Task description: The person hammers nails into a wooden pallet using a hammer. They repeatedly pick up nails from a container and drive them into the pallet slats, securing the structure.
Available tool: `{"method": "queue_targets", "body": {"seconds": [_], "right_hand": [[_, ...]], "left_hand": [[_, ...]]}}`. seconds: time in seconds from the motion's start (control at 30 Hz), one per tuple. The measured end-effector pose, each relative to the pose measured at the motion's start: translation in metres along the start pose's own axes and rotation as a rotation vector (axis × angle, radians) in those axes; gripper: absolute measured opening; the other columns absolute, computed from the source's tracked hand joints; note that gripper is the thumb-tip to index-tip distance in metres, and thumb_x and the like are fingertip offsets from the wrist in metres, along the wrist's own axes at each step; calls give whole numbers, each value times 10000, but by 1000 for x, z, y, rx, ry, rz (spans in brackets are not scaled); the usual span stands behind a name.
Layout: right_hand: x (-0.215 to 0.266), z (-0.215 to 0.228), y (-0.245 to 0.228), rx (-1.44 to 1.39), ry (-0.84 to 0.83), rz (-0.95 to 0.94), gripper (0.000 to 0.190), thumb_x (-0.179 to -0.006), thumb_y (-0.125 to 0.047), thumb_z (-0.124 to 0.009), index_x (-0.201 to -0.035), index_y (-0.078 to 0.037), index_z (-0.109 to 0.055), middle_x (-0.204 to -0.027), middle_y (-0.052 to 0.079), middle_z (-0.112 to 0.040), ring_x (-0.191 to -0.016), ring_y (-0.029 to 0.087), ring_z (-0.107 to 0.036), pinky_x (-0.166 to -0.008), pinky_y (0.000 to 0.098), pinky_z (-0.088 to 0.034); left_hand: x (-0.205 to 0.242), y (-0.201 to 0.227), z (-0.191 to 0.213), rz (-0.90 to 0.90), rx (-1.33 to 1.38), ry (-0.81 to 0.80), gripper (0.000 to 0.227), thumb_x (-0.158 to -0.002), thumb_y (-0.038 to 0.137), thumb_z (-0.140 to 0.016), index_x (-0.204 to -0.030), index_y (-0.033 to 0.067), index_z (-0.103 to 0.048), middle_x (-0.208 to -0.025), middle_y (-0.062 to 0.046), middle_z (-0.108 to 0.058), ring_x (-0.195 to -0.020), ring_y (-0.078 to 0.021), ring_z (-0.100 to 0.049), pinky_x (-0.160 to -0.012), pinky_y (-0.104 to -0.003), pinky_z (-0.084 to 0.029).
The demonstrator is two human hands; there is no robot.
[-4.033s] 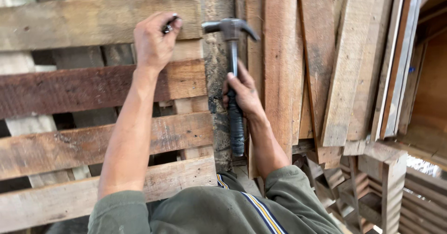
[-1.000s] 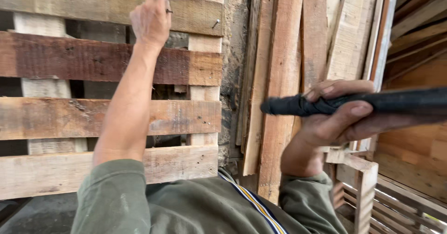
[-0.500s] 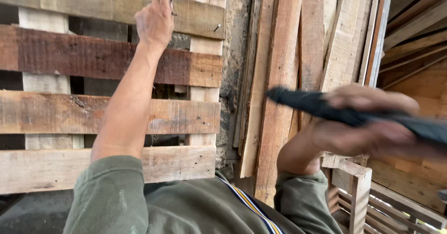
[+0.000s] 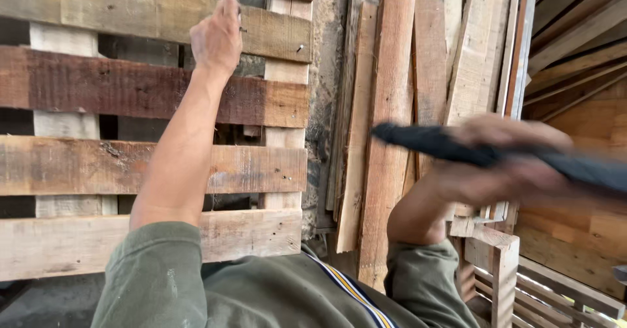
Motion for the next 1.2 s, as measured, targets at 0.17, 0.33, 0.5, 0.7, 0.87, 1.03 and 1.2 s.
{"method": "queue_targets", "body": {"seconds": [0.17, 0.33, 0.5, 0.7, 0.87, 1.03, 1.2], "right_hand": [[6, 28, 117, 1324, -173, -434, 675, -1034, -70, -543, -1594, -229, -202, -918, 125, -738, -691, 160, -657, -596, 293, -571], [2, 41, 101, 1413, -136, -149, 676, -1064, -75, -578, -1633, -197, -233, -1016, 116, -724, -634, 140, -587, -471, 279, -554], [1, -41, -17, 610, -74, 598, 214, -1079, -287, -616, -1151, -88, -647, -901, 92, -710, -661, 202, -643, -549, 303, -552], [-13, -19, 112, 1732, -210, -482, 620, -1064, -162, -472, -1631, -288, -255, -1181, 121, -695, -467, 86, -482, -339, 253, -476], [-10, 36, 119, 1413, -183, -183, 675, -1121, -138, -507, -1657, -308, -134, -1089, 94, -777, -546, 105, -572, -451, 266, -562], [4, 47, 116, 1513, -236, 55, 717, -1152, -121, -498, -1673, -305, -41, -832, 53, -657, -572, 131, -588, -487, 295, -533], [-20, 59, 163, 1884, -462, -126, 785, -1090, -112, -521, -1668, -251, -8, -815, 106, -660, -560, 188, -597, -452, 337, -537]], "left_hand": [[6, 0, 8, 6, 27, 21, 162, -1159, 213, -549, -1078, 82, -496, -727, -13, -553, -488, -80, -469, -353, -205, -384], [14, 5, 28, -88, -151, 257, 143, -1132, 267, -505, -1080, 138, -470, -878, 22, -609, -576, -103, -576, -460, -264, -422], [5, 1, -5, -8, -54, 32, 164, -1185, 217, -535, -1067, 109, -499, -695, 23, -509, -471, -50, -445, -349, -173, -370], [12, 1, 9, -58, -117, 185, 117, -1167, 214, -484, -1089, 127, -476, -772, 26, -532, -521, -73, -492, -404, -206, -384], [2, 4, 16, -6, -94, 78, 38, -1121, 136, -526, -1102, 119, -497, -723, 9, -537, -475, -70, -458, -353, -188, -365], [9, 0, -10, 67, 9, -92, 151, -1173, 151, -533, -1064, 65, -473, -816, -47, -584, -498, -121, -515, -383, -251, -439], [-4, 2, 12, -43, 19, 173, 200, -1073, 184, -644, -1107, 89, -472, -914, -58, -647, -672, -193, -628, -496, -338, -497]]}}
Point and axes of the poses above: each hand's wrist, its own x-axis away from the middle knuckle, its own z-axis out of the back of the hand, y = z × x, the point moved 4 cm from there along -x, towards the middle knuckle
